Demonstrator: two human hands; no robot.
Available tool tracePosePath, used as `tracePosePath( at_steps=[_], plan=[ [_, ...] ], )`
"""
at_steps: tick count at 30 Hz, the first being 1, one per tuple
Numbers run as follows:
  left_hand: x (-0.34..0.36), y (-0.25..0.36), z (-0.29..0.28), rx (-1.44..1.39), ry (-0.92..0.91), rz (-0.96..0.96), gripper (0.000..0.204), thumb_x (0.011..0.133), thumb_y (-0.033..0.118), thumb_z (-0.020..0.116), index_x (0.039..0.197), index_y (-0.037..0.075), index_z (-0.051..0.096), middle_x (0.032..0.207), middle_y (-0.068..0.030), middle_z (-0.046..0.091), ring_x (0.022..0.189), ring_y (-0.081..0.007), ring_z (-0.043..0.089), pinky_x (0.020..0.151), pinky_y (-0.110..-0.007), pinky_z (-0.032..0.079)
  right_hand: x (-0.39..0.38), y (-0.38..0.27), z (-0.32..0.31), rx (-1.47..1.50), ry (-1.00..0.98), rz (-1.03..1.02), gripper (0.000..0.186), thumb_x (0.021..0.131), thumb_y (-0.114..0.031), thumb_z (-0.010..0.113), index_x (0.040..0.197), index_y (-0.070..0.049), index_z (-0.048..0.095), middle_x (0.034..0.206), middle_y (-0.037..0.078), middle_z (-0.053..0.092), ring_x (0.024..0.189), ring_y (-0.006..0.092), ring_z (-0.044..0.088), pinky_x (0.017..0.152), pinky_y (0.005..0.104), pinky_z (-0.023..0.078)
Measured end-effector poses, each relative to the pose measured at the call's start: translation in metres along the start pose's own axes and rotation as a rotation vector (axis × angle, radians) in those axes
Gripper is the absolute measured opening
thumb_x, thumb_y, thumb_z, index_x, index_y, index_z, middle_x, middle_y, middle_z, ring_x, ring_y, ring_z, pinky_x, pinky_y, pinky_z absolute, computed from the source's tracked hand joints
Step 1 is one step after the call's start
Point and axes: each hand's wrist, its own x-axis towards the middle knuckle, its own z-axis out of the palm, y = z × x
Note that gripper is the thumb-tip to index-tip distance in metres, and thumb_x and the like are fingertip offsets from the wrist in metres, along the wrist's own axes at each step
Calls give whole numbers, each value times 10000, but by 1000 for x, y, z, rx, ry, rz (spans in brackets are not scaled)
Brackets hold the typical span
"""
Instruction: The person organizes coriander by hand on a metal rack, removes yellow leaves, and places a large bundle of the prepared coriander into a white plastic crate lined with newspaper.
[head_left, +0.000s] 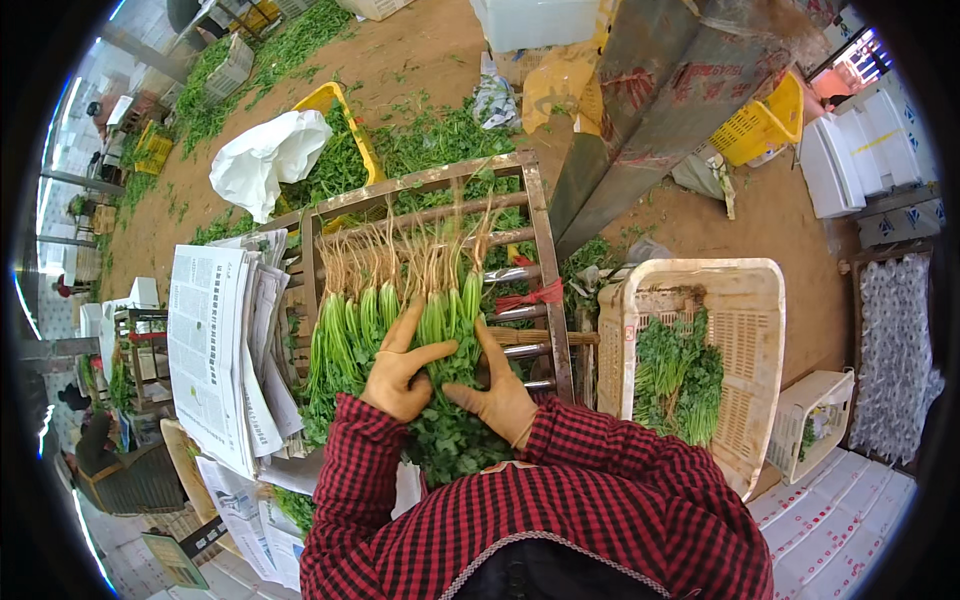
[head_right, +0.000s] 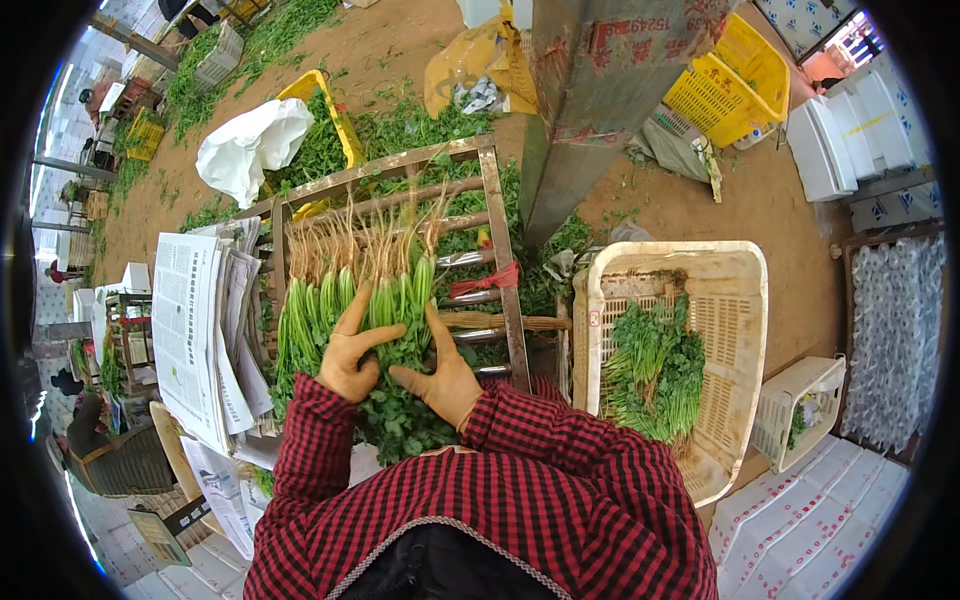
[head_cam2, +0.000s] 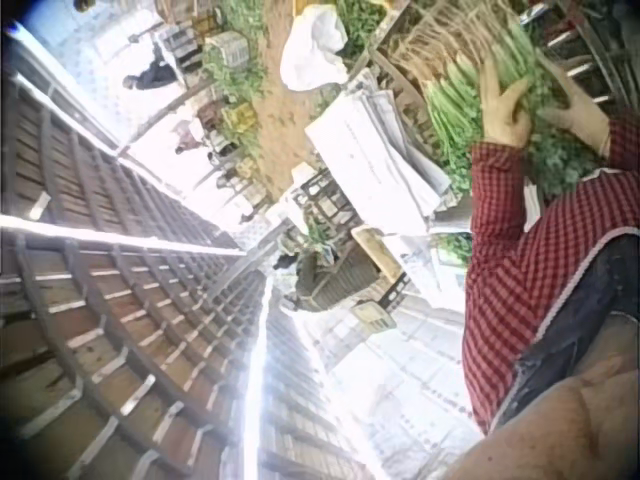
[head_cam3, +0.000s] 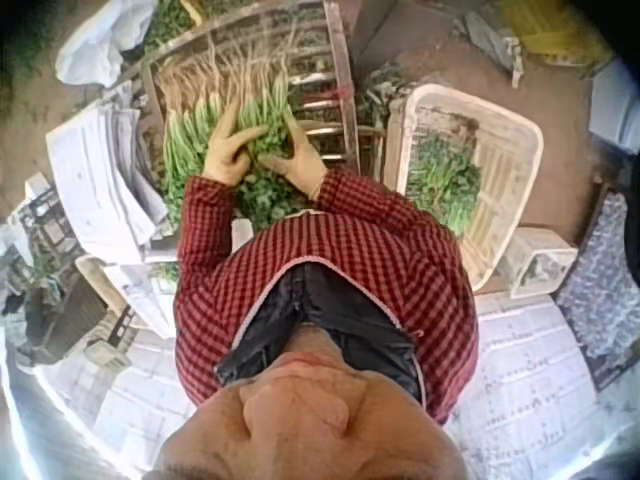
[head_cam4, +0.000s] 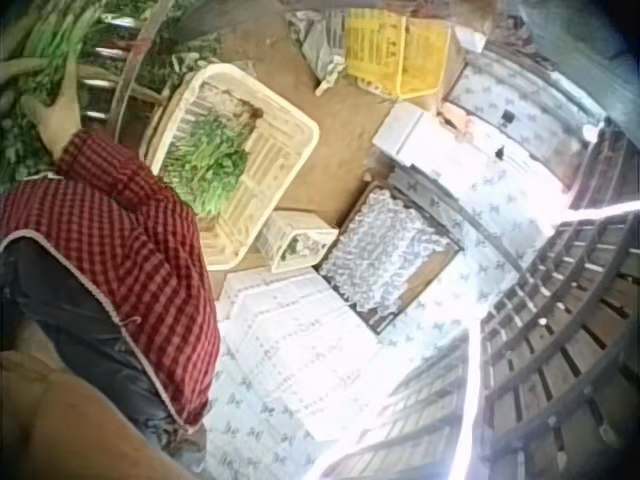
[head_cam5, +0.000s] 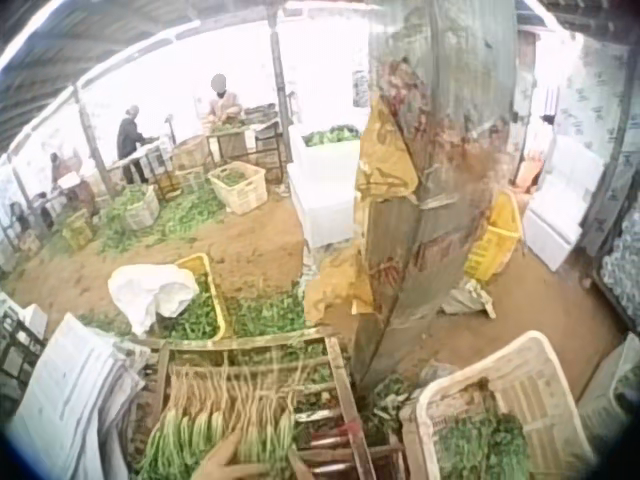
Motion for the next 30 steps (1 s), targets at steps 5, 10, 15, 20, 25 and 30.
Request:
tracePosePath(
  at_steps=[5, 10, 15, 20, 25, 30],
  plan=[
    [4, -8, -1, -153, -9, -55, 430, 746, -11, 547, 1116, 32, 761, 1595, -318, 334, 1479, -453, 357, 1185, -477, 348, 15, 1, -33, 23, -74, -52, 931, 920, -586, 695, 1627, -152, 271, 1566, 165, 429, 878, 164, 573, 825, 315, 526],
    [18, 17, 23, -149, 147, -312, 218, 815, 148, 765, 971, 3, 720, 1581, -330, 344, 1464, -457, 379, 1162, -479, 379, 21, -17, -52, -587, -82, -431, 768, 911, -447, 726, 1562, -199, 402, 1462, 252, 514, 1179, 380, 629, 986, 430, 534],
    [16, 14, 48, 22, 178, -245, 305, 734, 75, 826, 962, 39, 628, 1601, -339, 288, 1491, -490, 303, 1204, -529, 299, 44, -33, -85, -288, 104, -38, 681, 917, -259, 733, 1538, -180, 466, 1126, 154, 706, 659, 173, 628, 674, 322, 552],
    [8, 1, 51, -108, 261, -182, 259, 747, 7, 760, 970, 18, 628, 1598, -359, 276, 1504, -483, 287, 1204, -506, 299, 130, -29, -90, -406, 335, -264, 388, 985, -202, 628, 1361, -108, 631, 933, 138, 703, 774, 233, 688, 710, 345, 550],
    [-3, -11, 52, -286, 345, -195, 265, 741, -50, 718, 982, 26, 637, 1619, -341, 253, 1504, -466, 306, 1215, -496, 282, 138, -25, -82, -188, 240, -85, 388, 917, -224, 682, 1285, -100, 672, 853, 104, 730, 741, 212, 690, 708, 340, 555],
    [-10, -23, 57, -450, 443, -161, 298, 724, -95, 726, 976, 31, 627, 1643, -309, 222, 1503, -451, 314, 1209, -491, 312, 105, -26, -91, -350, 208, -60, 409, 908, -279, 719, 1289, -135, 683, 789, 63, 718, 691, 218, 695, 677, 352, 563]
  ],
)
